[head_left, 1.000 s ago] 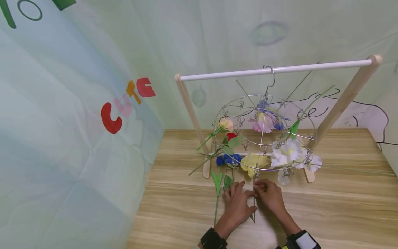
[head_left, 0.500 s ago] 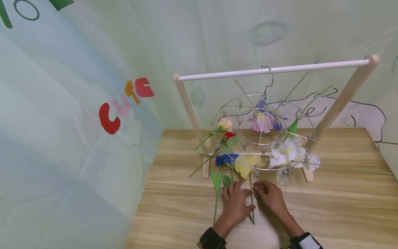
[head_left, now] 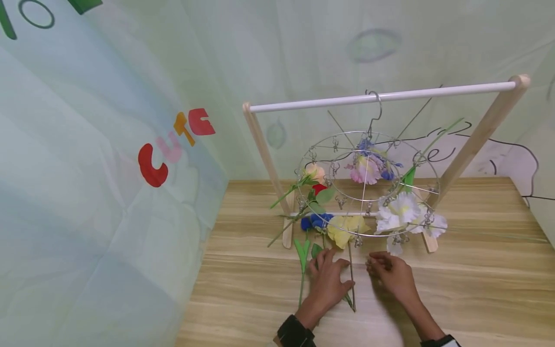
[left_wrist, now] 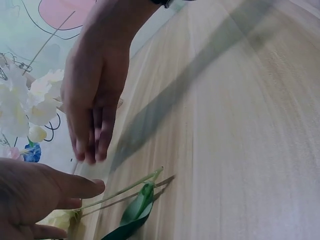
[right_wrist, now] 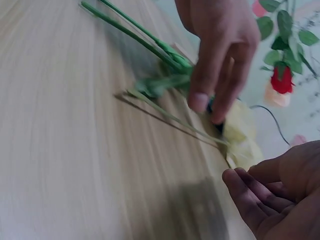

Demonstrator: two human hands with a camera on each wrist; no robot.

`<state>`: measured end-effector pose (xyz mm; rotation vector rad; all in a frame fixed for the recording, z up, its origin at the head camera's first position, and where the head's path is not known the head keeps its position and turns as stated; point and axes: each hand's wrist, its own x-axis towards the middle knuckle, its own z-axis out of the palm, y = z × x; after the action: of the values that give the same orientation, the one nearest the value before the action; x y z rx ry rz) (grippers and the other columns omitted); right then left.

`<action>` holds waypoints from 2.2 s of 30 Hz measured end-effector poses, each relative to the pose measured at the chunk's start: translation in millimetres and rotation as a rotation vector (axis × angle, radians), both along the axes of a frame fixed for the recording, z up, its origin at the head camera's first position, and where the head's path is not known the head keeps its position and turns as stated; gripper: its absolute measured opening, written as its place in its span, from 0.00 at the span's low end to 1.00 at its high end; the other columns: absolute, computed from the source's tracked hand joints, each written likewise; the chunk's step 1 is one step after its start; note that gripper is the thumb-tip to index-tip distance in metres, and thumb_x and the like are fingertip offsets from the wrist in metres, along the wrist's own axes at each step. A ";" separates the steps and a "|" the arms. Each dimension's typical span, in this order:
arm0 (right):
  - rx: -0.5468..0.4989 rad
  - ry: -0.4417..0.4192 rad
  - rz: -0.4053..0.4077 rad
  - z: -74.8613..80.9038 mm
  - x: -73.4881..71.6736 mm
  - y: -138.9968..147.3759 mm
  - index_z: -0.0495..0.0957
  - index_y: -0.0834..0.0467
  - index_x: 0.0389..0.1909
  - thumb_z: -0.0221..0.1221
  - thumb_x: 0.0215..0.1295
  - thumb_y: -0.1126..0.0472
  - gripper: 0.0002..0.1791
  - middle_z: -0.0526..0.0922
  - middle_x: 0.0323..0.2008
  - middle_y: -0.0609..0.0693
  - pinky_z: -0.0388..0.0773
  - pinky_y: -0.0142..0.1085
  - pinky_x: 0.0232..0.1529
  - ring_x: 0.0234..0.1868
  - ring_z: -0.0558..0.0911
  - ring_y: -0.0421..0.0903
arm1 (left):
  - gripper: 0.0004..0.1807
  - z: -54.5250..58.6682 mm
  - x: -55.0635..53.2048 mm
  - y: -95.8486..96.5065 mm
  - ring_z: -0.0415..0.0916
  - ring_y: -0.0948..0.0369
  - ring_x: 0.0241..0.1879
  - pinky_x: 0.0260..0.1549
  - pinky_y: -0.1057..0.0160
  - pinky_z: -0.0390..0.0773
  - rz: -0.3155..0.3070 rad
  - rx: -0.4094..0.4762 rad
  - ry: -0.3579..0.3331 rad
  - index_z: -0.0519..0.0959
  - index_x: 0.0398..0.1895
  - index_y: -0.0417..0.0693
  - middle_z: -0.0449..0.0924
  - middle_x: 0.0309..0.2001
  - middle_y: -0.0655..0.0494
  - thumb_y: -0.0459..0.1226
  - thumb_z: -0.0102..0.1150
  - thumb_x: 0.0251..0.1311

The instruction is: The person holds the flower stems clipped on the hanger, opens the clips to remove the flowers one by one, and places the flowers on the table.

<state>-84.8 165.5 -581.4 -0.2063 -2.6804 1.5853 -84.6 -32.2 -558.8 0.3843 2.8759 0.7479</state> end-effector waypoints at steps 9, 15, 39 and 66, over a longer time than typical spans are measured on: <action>0.047 0.131 -0.099 24.4 16.0 37.9 0.86 0.67 0.47 0.64 0.73 0.66 0.08 0.92 0.39 0.64 0.77 0.18 0.34 0.32 0.85 0.26 | 0.22 9.6 -0.1 0.4 0.58 0.45 0.76 0.67 0.30 0.56 0.003 0.041 0.021 0.88 0.56 0.51 0.70 0.75 0.43 0.43 0.78 0.59; 0.017 0.217 -0.136 44.9 20.3 51.7 0.84 0.68 0.52 0.61 0.75 0.70 0.10 0.91 0.43 0.67 0.83 0.23 0.35 0.33 0.85 0.22 | 0.22 11.5 -0.1 1.4 0.59 0.46 0.75 0.67 0.31 0.56 0.003 0.043 0.042 0.88 0.56 0.53 0.70 0.74 0.46 0.44 0.79 0.58; 0.177 0.445 -0.323 103.2 30.9 63.3 0.89 0.61 0.49 0.71 0.65 0.69 0.12 0.91 0.38 0.41 0.73 0.11 0.37 0.36 0.75 0.09 | 0.23 28.8 -3.0 -1.0 0.58 0.45 0.76 0.68 0.27 0.53 0.019 0.120 0.093 0.87 0.56 0.50 0.69 0.76 0.43 0.43 0.79 0.57; 0.255 0.471 -0.182 120.4 -0.9 73.8 0.84 0.66 0.61 0.72 0.63 0.72 0.24 0.87 0.54 0.68 0.67 0.07 0.40 0.43 0.69 0.08 | 0.22 41.2 -1.5 0.9 0.58 0.45 0.76 0.66 0.30 0.53 0.004 0.147 0.126 0.88 0.55 0.50 0.70 0.75 0.47 0.42 0.81 0.56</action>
<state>-85.7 239.3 -461.1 -0.0571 -2.3798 1.0660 -86.1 -31.3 -517.6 0.4596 2.9469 0.9727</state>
